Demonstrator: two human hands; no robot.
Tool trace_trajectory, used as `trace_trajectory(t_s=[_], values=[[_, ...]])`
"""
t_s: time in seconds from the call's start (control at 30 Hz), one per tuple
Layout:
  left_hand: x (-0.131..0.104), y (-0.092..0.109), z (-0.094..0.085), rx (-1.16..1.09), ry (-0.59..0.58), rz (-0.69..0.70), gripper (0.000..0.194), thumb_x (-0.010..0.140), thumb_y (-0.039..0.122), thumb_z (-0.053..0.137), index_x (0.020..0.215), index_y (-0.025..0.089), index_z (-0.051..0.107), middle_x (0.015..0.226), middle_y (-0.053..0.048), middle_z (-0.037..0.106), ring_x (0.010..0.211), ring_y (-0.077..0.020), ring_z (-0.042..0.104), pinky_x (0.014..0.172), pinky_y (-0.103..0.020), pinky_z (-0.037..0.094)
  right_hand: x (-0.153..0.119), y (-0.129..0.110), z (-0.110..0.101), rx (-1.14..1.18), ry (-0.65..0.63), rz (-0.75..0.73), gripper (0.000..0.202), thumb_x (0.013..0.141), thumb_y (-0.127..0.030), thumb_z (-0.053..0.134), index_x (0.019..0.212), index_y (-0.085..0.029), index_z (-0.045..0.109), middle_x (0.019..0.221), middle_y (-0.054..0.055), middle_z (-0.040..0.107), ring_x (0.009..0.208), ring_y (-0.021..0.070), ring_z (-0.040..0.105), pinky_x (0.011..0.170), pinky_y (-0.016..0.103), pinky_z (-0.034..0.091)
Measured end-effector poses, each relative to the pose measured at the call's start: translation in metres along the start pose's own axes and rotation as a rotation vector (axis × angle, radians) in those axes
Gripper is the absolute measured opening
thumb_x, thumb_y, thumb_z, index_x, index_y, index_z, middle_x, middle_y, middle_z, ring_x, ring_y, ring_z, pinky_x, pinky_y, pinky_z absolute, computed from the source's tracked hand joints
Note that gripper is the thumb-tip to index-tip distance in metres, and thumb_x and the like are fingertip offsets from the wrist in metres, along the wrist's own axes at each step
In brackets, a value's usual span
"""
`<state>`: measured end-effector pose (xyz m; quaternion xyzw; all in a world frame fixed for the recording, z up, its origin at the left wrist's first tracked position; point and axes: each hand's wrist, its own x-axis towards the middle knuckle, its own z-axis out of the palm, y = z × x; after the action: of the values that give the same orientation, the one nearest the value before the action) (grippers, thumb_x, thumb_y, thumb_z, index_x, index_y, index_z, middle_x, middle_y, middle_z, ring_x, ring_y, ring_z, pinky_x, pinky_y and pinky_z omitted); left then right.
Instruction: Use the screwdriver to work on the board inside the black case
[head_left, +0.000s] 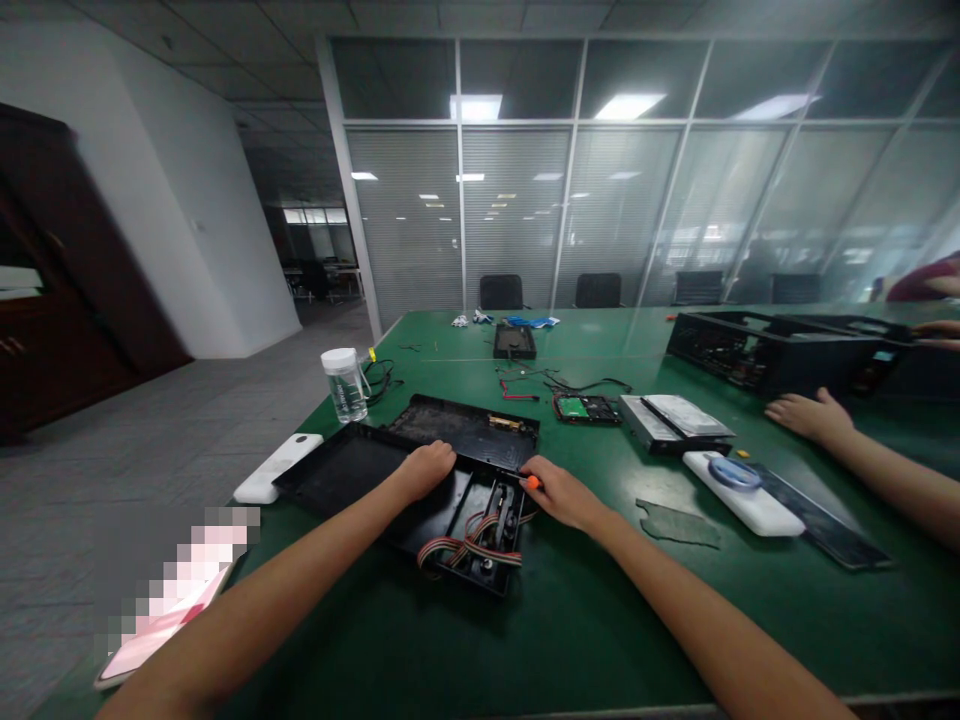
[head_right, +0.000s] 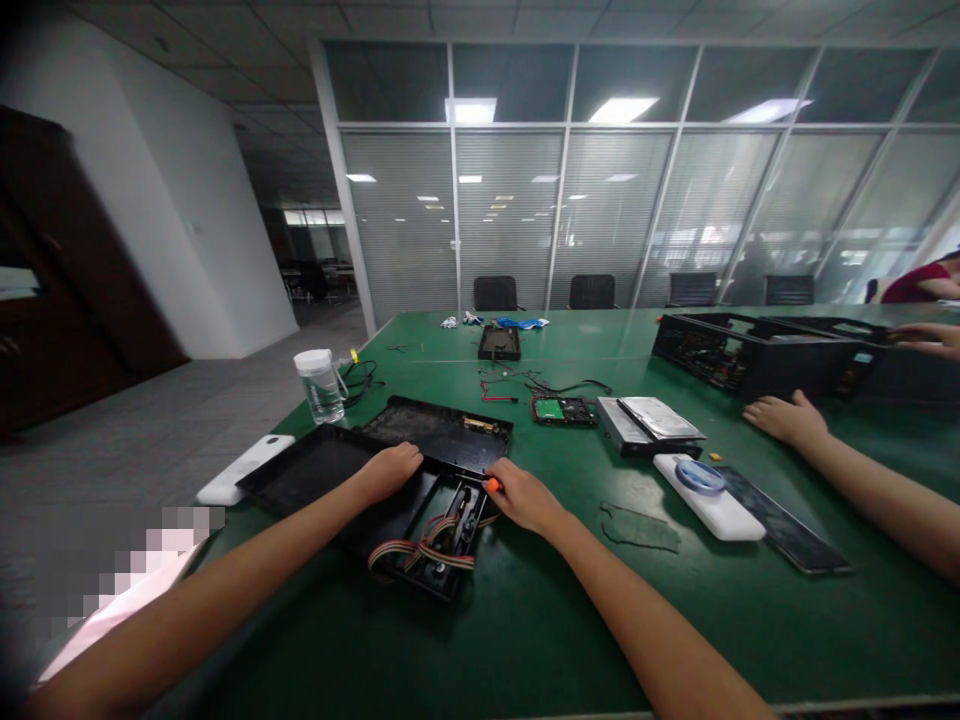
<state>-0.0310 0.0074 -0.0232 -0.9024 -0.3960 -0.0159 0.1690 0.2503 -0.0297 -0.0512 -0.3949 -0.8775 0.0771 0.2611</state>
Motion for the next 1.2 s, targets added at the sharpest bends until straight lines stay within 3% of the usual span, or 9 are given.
trace_trajectory(t_s=[0.17,0.33,0.47,0.7,1.2], values=[[0.003,0.004,-0.019,-0.146,0.086,0.11,0.016,0.087,0.008,0.037,0.089,0.013,0.051,0.087,-0.008,0.056,0.083,-0.0179,0.052,0.076,-0.028,0.042,0.001,-0.002,-0.001,0.028,0.005,0.01,0.018,0.087,-0.027,0.041,0.1,-0.02,0.052,0.096,0.006,0.056,0.085,0.0165,0.054,0.077,0.03,0.044],[0.018,0.032,-0.028,-0.349,0.092,0.218,0.016,0.09,0.018,0.039,0.094,0.015,0.054,0.086,-0.005,0.059,0.082,-0.0155,0.055,0.077,-0.024,0.041,0.001,-0.002,0.0,0.06,0.015,0.023,0.019,0.088,-0.028,0.04,0.1,-0.02,0.052,0.096,0.006,0.056,0.086,0.0165,0.054,0.077,0.03,0.044],[0.028,0.048,-0.024,-0.443,0.123,0.259,0.018,0.088,0.018,0.043,0.094,0.014,0.059,0.09,-0.006,0.061,0.086,-0.0155,0.056,0.08,-0.024,0.041,0.001,0.001,-0.003,0.109,0.042,0.02,0.02,0.087,-0.029,0.041,0.101,-0.022,0.053,0.098,0.006,0.056,0.087,0.0169,0.054,0.079,0.032,0.044],[0.028,0.052,-0.007,-0.573,0.146,0.285,0.022,0.086,0.012,0.043,0.1,0.014,0.061,0.095,-0.006,0.061,0.088,-0.0136,0.056,0.081,-0.022,0.042,0.003,0.014,-0.015,0.187,0.312,0.068,0.022,0.088,-0.035,0.039,0.092,-0.021,0.056,0.096,0.007,0.055,0.092,0.0182,0.052,0.084,0.031,0.041],[0.026,0.052,-0.004,-0.486,0.065,0.251,0.026,0.08,0.003,0.044,0.095,0.015,0.062,0.092,-0.006,0.064,0.089,-0.016,0.058,0.081,-0.024,0.043,0.001,0.014,-0.013,0.2,0.237,0.098,0.025,0.089,-0.038,0.036,0.088,-0.021,0.054,0.084,0.004,0.056,0.078,0.0163,0.052,0.075,0.03,0.042]])
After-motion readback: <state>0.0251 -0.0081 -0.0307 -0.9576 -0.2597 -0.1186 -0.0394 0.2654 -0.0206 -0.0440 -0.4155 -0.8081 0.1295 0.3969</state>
